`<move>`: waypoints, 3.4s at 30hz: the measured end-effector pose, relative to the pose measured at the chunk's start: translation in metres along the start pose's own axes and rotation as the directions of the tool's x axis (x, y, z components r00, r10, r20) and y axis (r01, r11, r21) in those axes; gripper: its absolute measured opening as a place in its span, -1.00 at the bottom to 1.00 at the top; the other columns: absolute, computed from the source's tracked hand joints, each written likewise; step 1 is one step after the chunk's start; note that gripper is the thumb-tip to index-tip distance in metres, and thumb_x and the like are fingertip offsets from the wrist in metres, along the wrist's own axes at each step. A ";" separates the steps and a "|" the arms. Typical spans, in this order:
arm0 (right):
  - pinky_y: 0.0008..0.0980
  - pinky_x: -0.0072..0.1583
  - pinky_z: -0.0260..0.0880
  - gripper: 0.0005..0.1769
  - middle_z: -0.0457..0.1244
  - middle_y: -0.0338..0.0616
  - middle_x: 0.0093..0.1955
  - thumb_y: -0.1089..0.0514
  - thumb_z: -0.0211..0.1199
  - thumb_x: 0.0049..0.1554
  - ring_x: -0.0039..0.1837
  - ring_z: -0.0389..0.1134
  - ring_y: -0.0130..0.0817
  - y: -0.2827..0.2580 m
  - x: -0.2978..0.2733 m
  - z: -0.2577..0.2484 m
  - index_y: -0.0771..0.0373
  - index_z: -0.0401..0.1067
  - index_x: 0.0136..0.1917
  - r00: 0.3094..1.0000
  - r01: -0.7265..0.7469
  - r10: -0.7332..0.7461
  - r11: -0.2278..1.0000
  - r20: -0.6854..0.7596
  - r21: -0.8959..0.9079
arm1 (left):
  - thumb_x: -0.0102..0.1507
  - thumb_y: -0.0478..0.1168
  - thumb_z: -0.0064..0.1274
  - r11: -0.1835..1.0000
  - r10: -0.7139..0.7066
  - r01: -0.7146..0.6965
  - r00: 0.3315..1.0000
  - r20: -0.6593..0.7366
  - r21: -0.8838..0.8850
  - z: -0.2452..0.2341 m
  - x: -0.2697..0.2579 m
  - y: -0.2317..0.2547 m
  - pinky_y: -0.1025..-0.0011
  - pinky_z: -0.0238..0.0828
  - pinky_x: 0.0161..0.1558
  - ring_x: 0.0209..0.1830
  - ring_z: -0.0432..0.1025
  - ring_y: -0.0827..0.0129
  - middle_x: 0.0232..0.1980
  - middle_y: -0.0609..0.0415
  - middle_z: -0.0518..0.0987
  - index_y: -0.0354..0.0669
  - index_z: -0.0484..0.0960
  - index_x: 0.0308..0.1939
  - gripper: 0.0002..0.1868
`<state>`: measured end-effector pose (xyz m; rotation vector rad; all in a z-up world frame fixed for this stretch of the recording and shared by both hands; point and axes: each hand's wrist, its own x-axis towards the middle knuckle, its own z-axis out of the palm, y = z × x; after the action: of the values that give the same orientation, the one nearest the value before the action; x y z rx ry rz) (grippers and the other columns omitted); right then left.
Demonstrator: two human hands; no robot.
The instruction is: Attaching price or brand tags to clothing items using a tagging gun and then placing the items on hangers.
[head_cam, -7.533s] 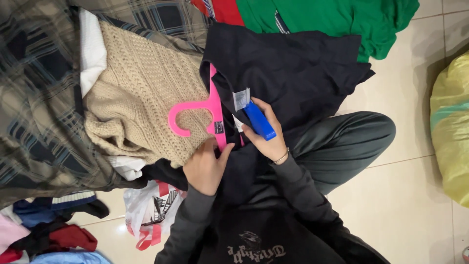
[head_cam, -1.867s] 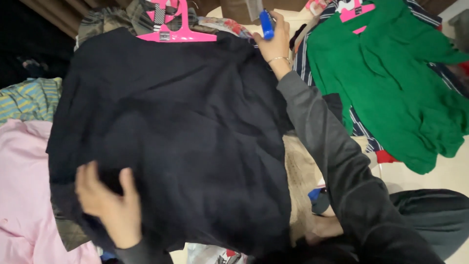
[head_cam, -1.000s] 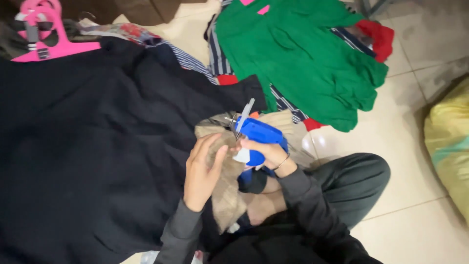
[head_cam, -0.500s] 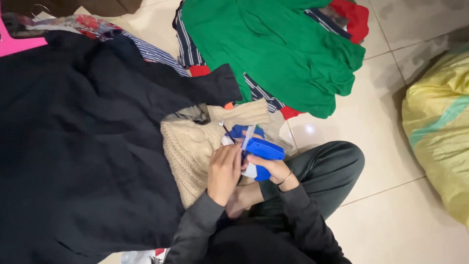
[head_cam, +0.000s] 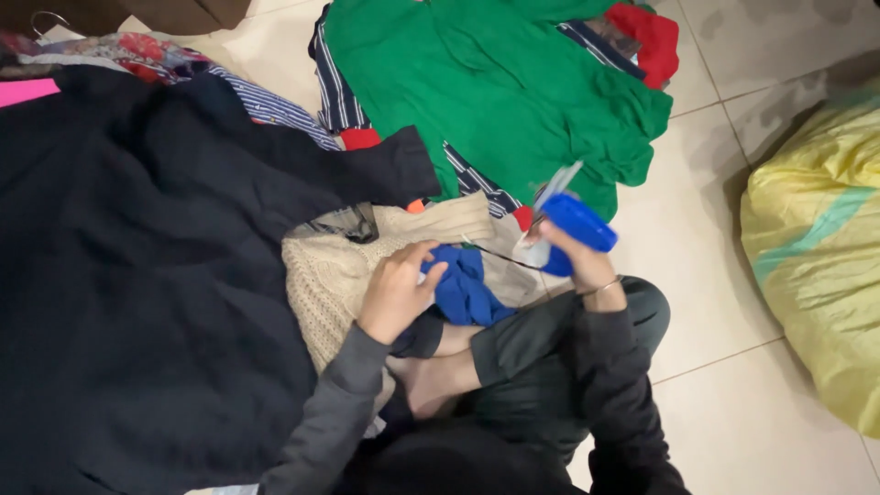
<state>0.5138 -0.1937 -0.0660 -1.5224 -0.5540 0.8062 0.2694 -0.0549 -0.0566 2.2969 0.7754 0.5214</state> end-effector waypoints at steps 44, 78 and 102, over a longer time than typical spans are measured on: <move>0.18 0.42 0.13 -0.13 0.27 0.36 0.30 0.09 0.56 -0.05 0.39 0.27 0.14 0.103 0.145 0.019 0.38 0.30 0.45 0.967 -0.221 0.205 0.971 -0.148 -0.094 | 0.30 -0.03 0.26 0.871 -0.429 0.473 0.864 -0.264 0.132 0.057 0.383 -0.368 -0.16 0.29 0.17 0.20 0.31 -0.24 0.17 -0.14 0.38 -0.12 0.39 0.39 -0.36; -0.13 0.03 0.52 -0.24 0.38 0.22 -0.12 0.27 0.44 0.06 -0.13 0.48 -0.15 0.120 0.168 -0.010 0.38 0.22 0.47 0.997 -0.064 0.067 0.996 -0.049 0.059 | 0.41 -0.08 0.11 0.972 -0.220 0.176 0.910 -0.350 -0.154 0.030 0.281 -0.159 -0.15 0.47 -0.19 -0.18 0.58 -0.30 -0.28 -0.39 0.64 -0.29 0.44 0.11 -0.63; -0.26 0.21 0.50 -0.67 0.40 0.03 -0.15 -0.02 0.28 0.23 0.01 0.49 -0.23 0.076 0.059 -0.074 0.29 0.53 -0.19 0.890 0.311 -0.178 0.910 -0.420 0.274 | 0.16 0.10 0.36 0.857 -0.484 0.456 0.873 -0.069 -0.238 -0.042 -0.061 0.058 0.09 0.51 -0.33 -0.33 0.64 -0.07 -0.52 -0.09 0.62 0.17 0.56 -0.23 -0.69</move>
<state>0.5986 -0.2065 -0.1509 -1.2179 -0.2880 0.3584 0.2238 -0.1105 0.0036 1.7972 1.2378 0.4954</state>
